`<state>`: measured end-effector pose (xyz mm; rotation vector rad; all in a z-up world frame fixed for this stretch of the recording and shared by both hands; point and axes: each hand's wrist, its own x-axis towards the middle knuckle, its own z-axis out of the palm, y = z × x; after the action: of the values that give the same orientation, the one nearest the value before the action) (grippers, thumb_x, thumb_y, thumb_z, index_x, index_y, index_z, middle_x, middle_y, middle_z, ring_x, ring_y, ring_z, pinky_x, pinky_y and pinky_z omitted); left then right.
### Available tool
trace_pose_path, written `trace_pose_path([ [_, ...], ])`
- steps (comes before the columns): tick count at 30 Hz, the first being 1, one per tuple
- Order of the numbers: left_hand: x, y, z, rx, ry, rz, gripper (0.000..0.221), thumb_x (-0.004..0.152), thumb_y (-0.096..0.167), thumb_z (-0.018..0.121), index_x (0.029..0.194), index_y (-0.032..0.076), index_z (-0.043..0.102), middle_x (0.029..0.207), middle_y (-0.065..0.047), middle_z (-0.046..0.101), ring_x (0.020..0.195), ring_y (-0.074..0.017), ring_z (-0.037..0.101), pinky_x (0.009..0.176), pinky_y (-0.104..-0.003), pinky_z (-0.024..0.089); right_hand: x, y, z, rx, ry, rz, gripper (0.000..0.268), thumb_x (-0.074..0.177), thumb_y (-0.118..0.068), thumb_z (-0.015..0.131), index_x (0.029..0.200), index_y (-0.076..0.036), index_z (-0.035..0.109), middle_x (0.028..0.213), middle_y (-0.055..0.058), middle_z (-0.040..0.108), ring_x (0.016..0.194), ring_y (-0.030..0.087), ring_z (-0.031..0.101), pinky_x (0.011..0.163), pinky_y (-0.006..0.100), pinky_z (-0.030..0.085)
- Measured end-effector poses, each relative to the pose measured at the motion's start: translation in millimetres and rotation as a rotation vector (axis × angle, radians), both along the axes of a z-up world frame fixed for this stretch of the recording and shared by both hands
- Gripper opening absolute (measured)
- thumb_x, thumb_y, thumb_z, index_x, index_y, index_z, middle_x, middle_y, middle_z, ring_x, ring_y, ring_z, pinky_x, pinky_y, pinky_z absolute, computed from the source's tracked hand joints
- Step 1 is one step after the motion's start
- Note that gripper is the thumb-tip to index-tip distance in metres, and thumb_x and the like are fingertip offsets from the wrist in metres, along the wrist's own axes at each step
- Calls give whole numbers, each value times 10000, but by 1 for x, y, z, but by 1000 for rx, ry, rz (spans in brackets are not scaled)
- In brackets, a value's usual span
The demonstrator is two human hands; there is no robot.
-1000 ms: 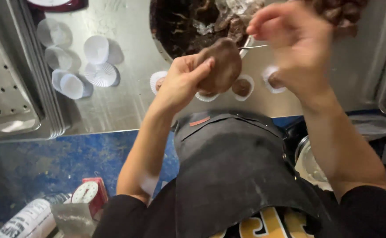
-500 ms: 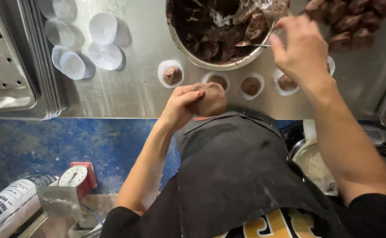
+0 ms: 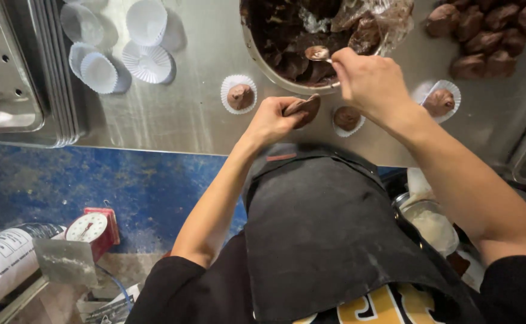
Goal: Scooping chocolate ganache and forming truffles into paper liners.
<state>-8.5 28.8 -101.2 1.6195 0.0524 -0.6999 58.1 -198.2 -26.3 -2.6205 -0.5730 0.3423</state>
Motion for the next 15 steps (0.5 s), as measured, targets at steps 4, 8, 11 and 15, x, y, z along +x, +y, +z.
trace_pose_path([
  [4, 10, 0, -40, -157, -58, 50, 239, 896, 107, 717, 1114, 13, 753, 852, 42, 739, 788, -31, 606, 719, -252, 542, 11, 4, -45, -99, -65, 28, 161, 1101, -233, 582, 1110, -96, 667, 817, 185, 714, 748, 406, 700, 668, 526, 535],
  [8, 18, 4, -43, -73, -9, 6, 164, 877, 101, 772, 1013, 12, 793, 784, 37, 723, 748, -37, 593, 685, -261, 539, 14, 12, -47, -136, 34, 31, 172, 1062, -214, 581, 1132, -106, 696, 764, 230, 689, 704, 444, 680, 650, 541, 545],
  [11, 24, 6, -36, -86, 39, -11, 112, 864, 83, 789, 939, 1, 803, 756, 39, 702, 718, -45, 583, 652, -266, 520, 20, 12, -52, -65, 101, 35, 178, 1049, -210, 585, 1073, -101, 724, 794, 241, 692, 737, 460, 677, 679, 549, 545],
  [15, 27, 3, -34, -137, 95, 23, 127, 817, 58, 783, 940, 30, 800, 723, 67, 713, 678, -33, 588, 616, -246, 516, 25, 2, -66, 51, 174, 141, 197, 929, -124, 598, 1038, -76, 755, 899, 222, 730, 843, 441, 703, 748, 517, 559],
])
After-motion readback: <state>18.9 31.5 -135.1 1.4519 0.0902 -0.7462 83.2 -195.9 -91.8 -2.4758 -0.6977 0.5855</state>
